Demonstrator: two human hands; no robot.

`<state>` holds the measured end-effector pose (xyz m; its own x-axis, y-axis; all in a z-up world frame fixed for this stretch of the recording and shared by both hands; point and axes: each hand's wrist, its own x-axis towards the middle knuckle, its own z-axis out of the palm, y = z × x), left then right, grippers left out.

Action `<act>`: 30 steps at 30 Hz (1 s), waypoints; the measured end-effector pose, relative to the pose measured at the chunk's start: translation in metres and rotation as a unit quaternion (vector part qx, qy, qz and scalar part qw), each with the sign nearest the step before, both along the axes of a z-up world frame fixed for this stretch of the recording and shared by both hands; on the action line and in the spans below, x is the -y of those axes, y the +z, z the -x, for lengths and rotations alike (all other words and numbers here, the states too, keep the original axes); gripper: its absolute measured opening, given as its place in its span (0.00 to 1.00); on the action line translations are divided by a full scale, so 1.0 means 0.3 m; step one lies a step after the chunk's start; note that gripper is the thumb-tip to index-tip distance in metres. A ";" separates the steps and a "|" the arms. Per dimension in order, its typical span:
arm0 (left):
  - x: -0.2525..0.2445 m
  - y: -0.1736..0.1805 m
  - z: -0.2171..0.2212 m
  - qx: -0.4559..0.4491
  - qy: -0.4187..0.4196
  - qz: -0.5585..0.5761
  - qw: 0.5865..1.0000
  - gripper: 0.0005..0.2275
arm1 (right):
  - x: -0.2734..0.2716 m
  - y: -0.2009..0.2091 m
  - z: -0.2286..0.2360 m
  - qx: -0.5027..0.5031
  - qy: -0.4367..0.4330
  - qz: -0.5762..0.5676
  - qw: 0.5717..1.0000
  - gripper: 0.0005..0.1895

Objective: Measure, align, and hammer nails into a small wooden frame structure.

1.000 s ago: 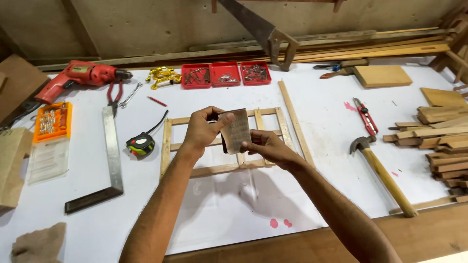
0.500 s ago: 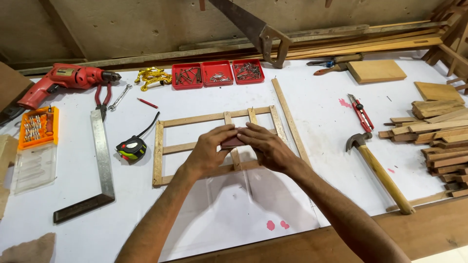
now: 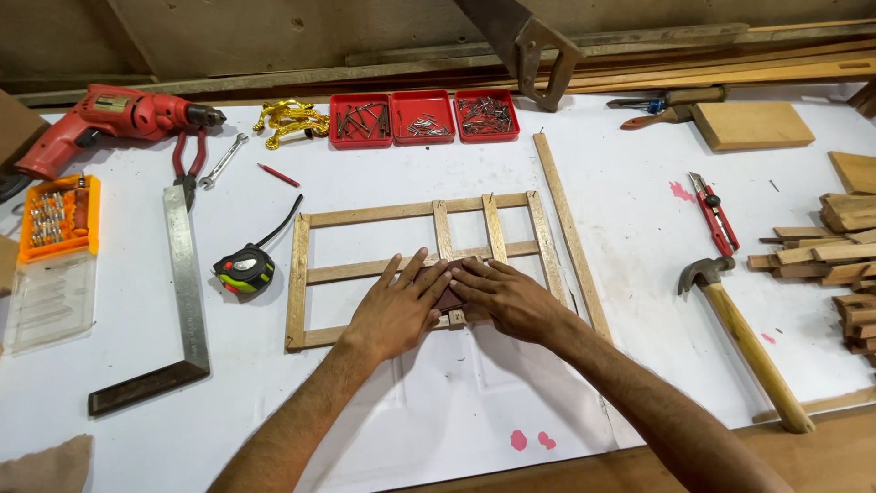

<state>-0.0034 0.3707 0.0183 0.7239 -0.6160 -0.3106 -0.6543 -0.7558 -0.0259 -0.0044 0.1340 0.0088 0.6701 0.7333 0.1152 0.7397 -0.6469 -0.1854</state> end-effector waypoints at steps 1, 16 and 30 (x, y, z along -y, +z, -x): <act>0.002 -0.008 -0.022 -0.002 0.000 0.000 1.000 0.29 | -0.002 -0.003 -0.020 -0.002 0.000 0.000 1.000 0.28; -0.008 -0.183 -0.298 0.125 -0.030 0.091 0.987 0.21 | -0.023 -0.073 -0.304 0.018 -0.067 0.078 0.995 0.32; -0.024 -0.189 -0.022 0.136 -0.011 0.144 0.980 0.23 | -0.012 -0.004 -0.020 0.020 -0.013 0.055 0.998 0.31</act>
<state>0.0031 0.3779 -0.0383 0.7413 -0.6661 0.0823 -0.6690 -0.7432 0.0110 0.0017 0.1377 0.0077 0.6851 0.7258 0.0617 0.7282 -0.6803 -0.0829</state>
